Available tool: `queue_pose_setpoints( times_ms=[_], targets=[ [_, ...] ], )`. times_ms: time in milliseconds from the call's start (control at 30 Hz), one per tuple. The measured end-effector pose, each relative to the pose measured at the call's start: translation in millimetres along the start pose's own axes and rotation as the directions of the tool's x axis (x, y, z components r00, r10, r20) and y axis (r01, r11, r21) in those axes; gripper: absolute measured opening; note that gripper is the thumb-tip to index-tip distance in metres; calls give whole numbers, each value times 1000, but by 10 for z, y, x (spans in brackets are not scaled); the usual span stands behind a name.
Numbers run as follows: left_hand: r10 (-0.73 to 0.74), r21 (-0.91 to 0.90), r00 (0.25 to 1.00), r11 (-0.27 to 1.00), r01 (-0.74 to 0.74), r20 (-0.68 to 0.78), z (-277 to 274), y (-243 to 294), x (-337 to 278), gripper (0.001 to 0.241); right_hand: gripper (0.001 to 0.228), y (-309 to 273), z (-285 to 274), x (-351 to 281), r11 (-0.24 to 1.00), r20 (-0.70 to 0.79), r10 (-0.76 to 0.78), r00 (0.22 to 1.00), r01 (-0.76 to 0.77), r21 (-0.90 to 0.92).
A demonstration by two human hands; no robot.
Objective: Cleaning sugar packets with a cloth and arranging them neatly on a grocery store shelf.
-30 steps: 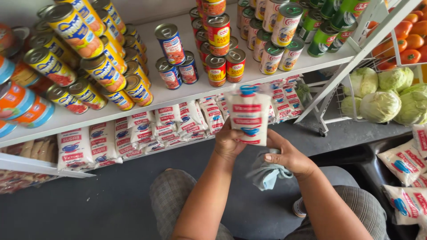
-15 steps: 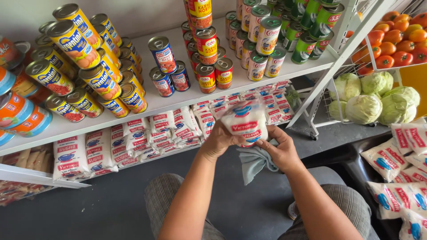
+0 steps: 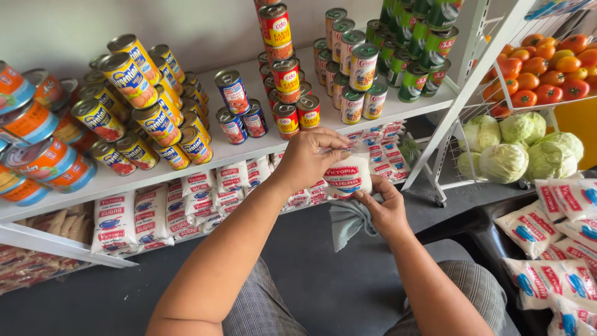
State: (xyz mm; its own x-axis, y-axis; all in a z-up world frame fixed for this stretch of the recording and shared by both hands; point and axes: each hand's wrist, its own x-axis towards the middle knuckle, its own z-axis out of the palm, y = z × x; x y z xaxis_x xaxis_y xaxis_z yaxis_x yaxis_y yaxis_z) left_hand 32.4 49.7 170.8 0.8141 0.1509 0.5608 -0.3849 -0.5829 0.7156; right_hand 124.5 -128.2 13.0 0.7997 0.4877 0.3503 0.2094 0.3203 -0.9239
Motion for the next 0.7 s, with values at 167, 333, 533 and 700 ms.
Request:
queue_pose_setpoints(
  times_ms=[167,333,533,700],
  targets=[
    [-20,87,998,996,26,-64,4,180,94,5,59,-242,-10,19,998,55,57,997,-58,8],
    [-17,191,997,981,30,-72,-40,332,186,5,84,-217,-74,33,992,101,129,987,-129,-5],
    [-14,412,999,911,27,-33,-68,439,169,2,89,-205,-54,-101,989,126,122,985,-110,-100],
    [-85,501,987,865,6,135,27,595,313,5,88,168,-204,87,990,224,7,975,24,-135]
  ],
)
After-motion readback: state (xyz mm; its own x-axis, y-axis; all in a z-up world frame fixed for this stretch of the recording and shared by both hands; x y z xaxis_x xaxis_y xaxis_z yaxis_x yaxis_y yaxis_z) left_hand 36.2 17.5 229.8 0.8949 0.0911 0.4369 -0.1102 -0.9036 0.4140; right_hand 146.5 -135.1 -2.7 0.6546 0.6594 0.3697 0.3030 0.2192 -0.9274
